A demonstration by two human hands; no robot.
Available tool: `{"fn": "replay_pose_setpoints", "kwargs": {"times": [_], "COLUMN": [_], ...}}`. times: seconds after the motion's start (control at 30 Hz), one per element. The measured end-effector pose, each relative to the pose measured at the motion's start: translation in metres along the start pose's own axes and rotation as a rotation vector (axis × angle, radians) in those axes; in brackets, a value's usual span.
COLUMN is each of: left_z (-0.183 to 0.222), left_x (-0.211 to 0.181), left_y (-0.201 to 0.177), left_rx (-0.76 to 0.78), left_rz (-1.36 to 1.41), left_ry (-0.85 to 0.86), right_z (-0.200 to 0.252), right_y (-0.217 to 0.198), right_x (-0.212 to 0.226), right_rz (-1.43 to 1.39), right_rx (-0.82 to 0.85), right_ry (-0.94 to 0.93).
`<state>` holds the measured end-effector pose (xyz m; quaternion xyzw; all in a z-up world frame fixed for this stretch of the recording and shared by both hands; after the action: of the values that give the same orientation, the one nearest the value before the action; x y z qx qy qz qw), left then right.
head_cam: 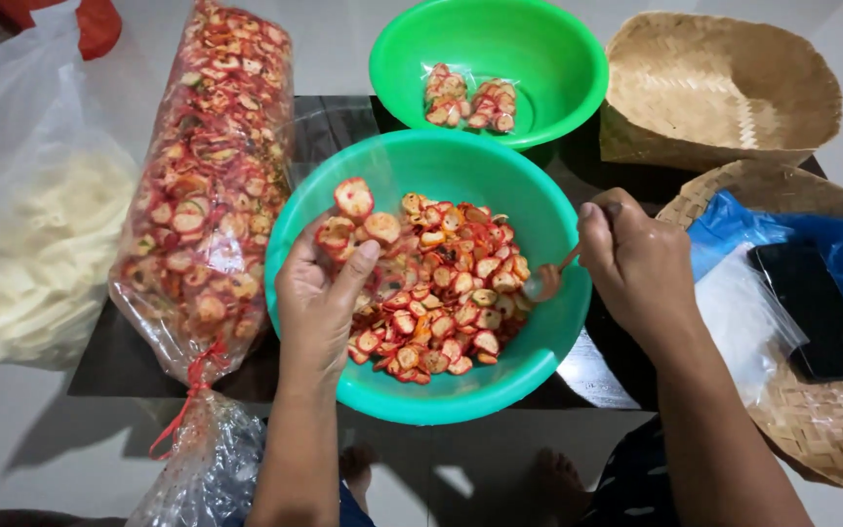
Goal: A person manually packages dried food slices by scooping them from a bowl into small plastic bags using a spoon.
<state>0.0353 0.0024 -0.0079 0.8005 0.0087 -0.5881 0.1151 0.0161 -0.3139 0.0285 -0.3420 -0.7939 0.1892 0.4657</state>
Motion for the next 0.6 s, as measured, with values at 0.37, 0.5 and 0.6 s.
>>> {"fn": "replay_pose_setpoints", "kwargs": {"times": [0.37, 0.5, 0.6], "left_z": [0.007, 0.007, 0.004], "left_x": [-0.016, -0.018, -0.006], "left_y": [0.009, 0.01, 0.007], "left_rx": [0.007, 0.01, 0.015], "left_rz": [0.026, 0.026, 0.037], "left_ry": [-0.022, -0.033, -0.032], "right_z": [-0.002, -0.003, -0.007], "right_y": [0.006, 0.011, 0.014], "right_x": [0.011, 0.012, 0.004], "right_rz": [-0.132, -0.187, -0.222], "right_rx": [-0.062, -0.052, -0.008], "right_ry": [0.051, 0.072, 0.131]}}
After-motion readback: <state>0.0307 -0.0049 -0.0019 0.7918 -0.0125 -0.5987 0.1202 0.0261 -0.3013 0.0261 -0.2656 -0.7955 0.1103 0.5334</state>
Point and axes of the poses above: each hand's wrist, its own z-axis away from the middle knuckle, its own y-axis out of the palm, x = y × z, the point moved 3 cm from there along -z, towards the middle knuckle, and after that the axes turned 15 degrees about -z, right-handed, at the moved point
